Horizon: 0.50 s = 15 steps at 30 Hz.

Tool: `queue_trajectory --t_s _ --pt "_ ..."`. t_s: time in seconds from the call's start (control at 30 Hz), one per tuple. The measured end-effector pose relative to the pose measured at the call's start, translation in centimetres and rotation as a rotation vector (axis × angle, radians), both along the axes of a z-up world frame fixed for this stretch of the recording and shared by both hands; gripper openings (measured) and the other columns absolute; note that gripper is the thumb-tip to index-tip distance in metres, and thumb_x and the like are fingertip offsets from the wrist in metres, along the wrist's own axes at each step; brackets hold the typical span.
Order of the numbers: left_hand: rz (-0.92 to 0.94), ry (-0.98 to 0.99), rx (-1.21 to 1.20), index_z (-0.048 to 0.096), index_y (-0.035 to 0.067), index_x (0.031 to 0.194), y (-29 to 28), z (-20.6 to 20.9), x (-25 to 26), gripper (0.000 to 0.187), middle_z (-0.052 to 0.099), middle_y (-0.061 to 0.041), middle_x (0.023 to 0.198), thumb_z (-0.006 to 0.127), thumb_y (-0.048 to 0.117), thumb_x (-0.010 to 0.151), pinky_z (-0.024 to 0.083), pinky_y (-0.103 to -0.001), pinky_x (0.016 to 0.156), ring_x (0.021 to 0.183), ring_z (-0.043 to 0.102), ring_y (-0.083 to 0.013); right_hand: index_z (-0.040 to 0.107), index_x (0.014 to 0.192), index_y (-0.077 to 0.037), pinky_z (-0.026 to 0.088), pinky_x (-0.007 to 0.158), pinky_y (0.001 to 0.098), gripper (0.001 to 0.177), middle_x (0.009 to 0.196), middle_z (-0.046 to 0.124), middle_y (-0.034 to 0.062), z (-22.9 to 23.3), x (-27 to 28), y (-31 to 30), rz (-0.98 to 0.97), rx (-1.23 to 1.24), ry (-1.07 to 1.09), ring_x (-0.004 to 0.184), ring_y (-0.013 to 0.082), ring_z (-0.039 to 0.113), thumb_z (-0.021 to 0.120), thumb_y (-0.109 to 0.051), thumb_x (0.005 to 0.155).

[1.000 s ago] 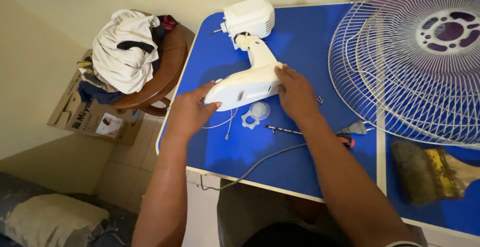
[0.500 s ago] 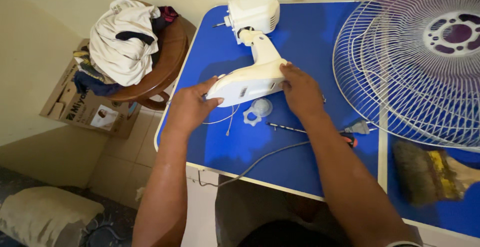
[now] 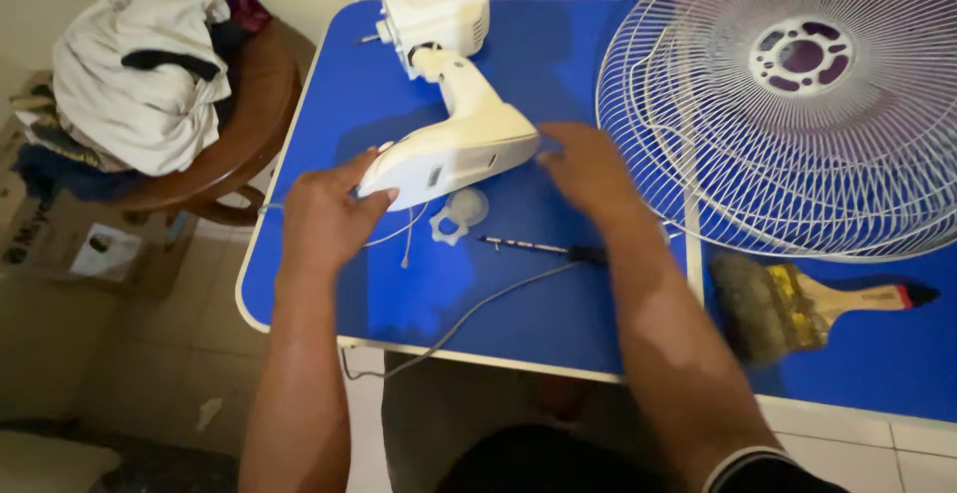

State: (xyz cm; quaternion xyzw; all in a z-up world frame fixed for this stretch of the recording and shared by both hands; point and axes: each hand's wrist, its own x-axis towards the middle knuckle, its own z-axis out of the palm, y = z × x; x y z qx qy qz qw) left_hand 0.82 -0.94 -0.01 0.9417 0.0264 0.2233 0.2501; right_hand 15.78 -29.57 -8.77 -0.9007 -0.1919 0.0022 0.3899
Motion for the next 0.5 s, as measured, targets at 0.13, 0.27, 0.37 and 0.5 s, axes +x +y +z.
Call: queue_trajectory --t_s 0.13,0.27,0.37,0.5 --pt "-0.016 -0.019 0.027 0.076 0.008 0.123 -0.4 -0.2 0.3 0.051 0.073 -0.021 0.082 0.086 0.023 0.075 0.054 -0.042 0.065 0.064 0.068 -0.0313 0.077 0.110 -0.007 0.053 0.094 0.0454 0.027 0.111 0.075 0.0184 1.2 0.0 -3.6 -0.040 -0.215 -0.049 0.104 0.0372 0.070 0.072 -0.020 0.087" --pt "0.022 0.022 0.026 0.076 0.009 0.124 -0.5 -0.1 -0.3 0.052 0.072 -0.022 0.079 0.085 0.024 0.076 0.054 -0.044 0.065 0.065 0.069 -0.0345 0.079 0.101 -0.007 0.056 0.088 0.0448 0.021 0.098 0.076 0.0171 0.2 -0.4 -4.0 -0.131 -0.182 -0.023 0.092 0.0359 0.072 0.069 -0.019 0.086" --pt "0.027 0.035 0.000 0.075 0.009 0.125 -0.9 0.0 0.3 0.052 0.073 -0.022 0.084 0.085 0.025 0.076 0.055 -0.043 0.067 0.068 0.071 -0.0341 0.079 0.098 -0.006 0.054 0.087 0.0486 0.018 0.099 0.075 0.0171 -1.3 -0.5 -3.5 -0.059 -0.192 -0.254 0.094 0.0386 0.070 0.068 -0.019 0.089" --pt "0.056 0.080 -0.057 0.073 0.011 0.126 -1.0 0.0 0.1 0.054 0.076 -0.020 0.096 0.084 0.025 0.076 0.057 -0.041 0.071 0.073 0.074 -0.0310 0.080 0.097 -0.010 0.054 0.081 0.0513 0.018 0.093 0.072 0.0184 -3.0 -0.7 -1.9 -0.090 -0.233 -0.304 0.091 0.0406 0.068 0.068 -0.022 0.091"
